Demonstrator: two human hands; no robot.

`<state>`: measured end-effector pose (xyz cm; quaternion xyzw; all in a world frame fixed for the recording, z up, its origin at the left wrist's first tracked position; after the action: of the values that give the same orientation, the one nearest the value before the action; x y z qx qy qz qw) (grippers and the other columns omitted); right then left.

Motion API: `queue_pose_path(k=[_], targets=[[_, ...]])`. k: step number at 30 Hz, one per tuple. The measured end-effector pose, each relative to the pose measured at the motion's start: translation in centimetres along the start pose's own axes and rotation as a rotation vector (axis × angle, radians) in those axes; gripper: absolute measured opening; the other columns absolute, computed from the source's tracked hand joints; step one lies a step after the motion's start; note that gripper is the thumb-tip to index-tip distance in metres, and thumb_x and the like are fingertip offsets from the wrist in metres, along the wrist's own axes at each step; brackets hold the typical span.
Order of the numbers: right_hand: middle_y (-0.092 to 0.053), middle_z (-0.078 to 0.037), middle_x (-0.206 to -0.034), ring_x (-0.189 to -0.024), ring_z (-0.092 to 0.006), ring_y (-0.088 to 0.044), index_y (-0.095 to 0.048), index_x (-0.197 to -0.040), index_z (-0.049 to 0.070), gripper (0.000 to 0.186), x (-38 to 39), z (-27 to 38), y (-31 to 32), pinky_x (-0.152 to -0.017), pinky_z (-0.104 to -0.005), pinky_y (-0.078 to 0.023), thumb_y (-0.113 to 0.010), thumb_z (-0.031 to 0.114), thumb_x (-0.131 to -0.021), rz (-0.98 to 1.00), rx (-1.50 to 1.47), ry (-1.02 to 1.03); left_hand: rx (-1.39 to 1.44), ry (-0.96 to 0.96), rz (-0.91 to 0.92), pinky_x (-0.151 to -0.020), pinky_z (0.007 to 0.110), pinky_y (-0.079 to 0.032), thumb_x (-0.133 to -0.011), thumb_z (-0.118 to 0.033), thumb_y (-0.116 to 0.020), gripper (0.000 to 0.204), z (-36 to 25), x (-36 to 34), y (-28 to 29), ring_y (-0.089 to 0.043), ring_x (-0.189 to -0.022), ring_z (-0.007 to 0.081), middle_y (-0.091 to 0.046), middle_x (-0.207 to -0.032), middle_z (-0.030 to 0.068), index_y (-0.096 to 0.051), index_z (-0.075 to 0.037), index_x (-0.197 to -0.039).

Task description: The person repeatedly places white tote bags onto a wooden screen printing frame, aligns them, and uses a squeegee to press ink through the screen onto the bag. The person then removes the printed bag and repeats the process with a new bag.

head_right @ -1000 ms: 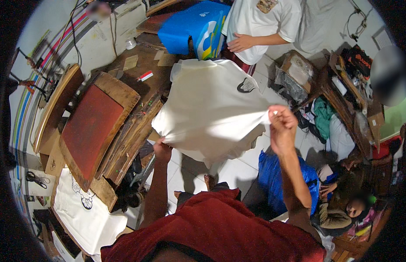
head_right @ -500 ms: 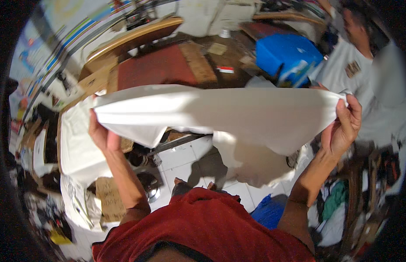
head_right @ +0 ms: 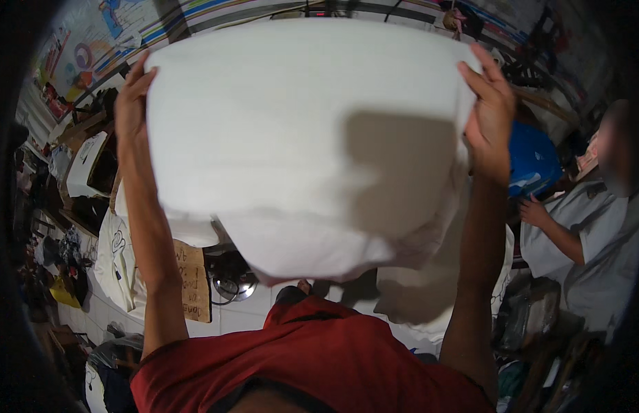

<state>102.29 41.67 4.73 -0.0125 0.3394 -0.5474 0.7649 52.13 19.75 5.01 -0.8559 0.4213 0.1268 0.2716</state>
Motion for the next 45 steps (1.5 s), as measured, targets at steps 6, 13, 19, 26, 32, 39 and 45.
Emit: queue_pose_path(k=[6,13,19,26,32,39,45], targets=[[-0.055,-0.017,-0.118,-0.103,-0.0274,-0.057,-0.049,-0.124,-0.006,0.046,-8.2,-6.9,-5.3,-0.093,-0.0334,-0.047,-0.062,-0.009,-0.079,-0.238,0.064,-0.021,-0.066,-0.074,-0.111,-0.086,0.024,-0.047,-0.080,0.005,-0.062,0.054,3.1,-10.7,1.5,-0.058,-0.100,0.0191,-0.058,-0.115,0.0175,-0.044,0.009,-0.131],[-0.050,-0.017,-0.130,-0.118,-0.0235,-0.050,-0.045,-0.130,-0.007,0.053,-0.4,2.8,-8.0,-0.102,-0.0342,-0.037,-0.063,0.000,-0.081,0.033,0.172,0.242,-0.605,-0.694,0.018,-0.097,0.032,-0.044,-0.086,0.000,-0.057,0.027,-9.0,-3.0,3.5,-0.056,-0.116,0.0273,-0.056,-0.128,0.0141,-0.069,-0.011,-0.107],[-0.050,-0.009,-0.132,-0.123,-0.0186,-0.044,-0.054,-0.126,0.003,0.059,8.7,-13.4,-1.2,-0.101,-0.0314,-0.036,-0.068,-0.004,-0.069,-0.002,0.410,-0.274,-0.119,0.207,-0.107,-0.086,0.027,-0.050,-0.075,0.016,-0.058,0.052,9.6,7.0,10.8,-0.061,-0.096,0.0175,-0.052,-0.130,0.0154,-0.054,0.003,-0.125],[-0.062,-0.002,-0.088,-0.078,-0.0106,-0.058,-0.064,-0.108,0.001,0.032,12.0,-30.8,4.8,-0.074,-0.0245,-0.047,-0.067,-0.003,-0.076,-0.088,0.315,-0.658,-0.174,0.710,-0.051,-0.052,0.019,-0.037,-0.077,0.012,-0.057,0.039,26.9,10.2,16.1,-0.047,-0.055,0.0068,-0.059,-0.072,0.0029,-0.061,0.003,-0.114],[-0.062,0.000,-0.080,-0.070,-0.0070,-0.055,-0.069,-0.099,0.004,0.020,15.6,-31.8,6.4,-0.061,-0.0215,-0.041,-0.067,0.003,-0.079,-0.056,0.508,-0.746,-0.277,0.719,-0.158,-0.054,0.021,-0.041,-0.077,0.009,-0.061,0.038,27.0,12.9,19.2,-0.049,-0.057,0.0090,-0.060,-0.074,0.0043,-0.061,0.004,-0.115],[-0.059,0.002,-0.074,-0.064,-0.0053,-0.052,-0.068,-0.099,0.003,0.020,19.4,-31.8,6.3,-0.058,-0.0206,-0.041,-0.066,0.007,-0.080,-0.021,0.574,-0.866,-0.325,0.736,-0.265,-0.057,0.021,-0.041,-0.075,0.009,-0.063,0.039,25.5,16.3,21.3,-0.050,-0.060,0.0090,-0.060,-0.076,0.0026,-0.063,0.003,-0.114],[-0.059,0.003,-0.074,-0.067,-0.0040,-0.051,-0.069,-0.097,0.002,0.019,21.5,-31.8,5.4,-0.062,-0.0207,-0.041,-0.068,0.005,-0.078,0.035,0.528,-0.877,-0.292,0.756,-0.343,-0.060,0.020,-0.043,-0.074,0.010,-0.063,0.041,24.5,19.4,23.1,-0.051,-0.061,0.0083,-0.060,-0.074,0.0023,-0.062,0.004,-0.114]])
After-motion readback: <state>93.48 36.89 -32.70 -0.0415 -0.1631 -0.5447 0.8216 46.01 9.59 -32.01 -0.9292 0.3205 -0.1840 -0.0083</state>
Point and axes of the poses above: each hand's wrist, its own x-axis away from the middle knuckle, its own y-axis out of the back of the hand, z = x × y, the point moved 10 cm from there along -x, towards the middle knuckle
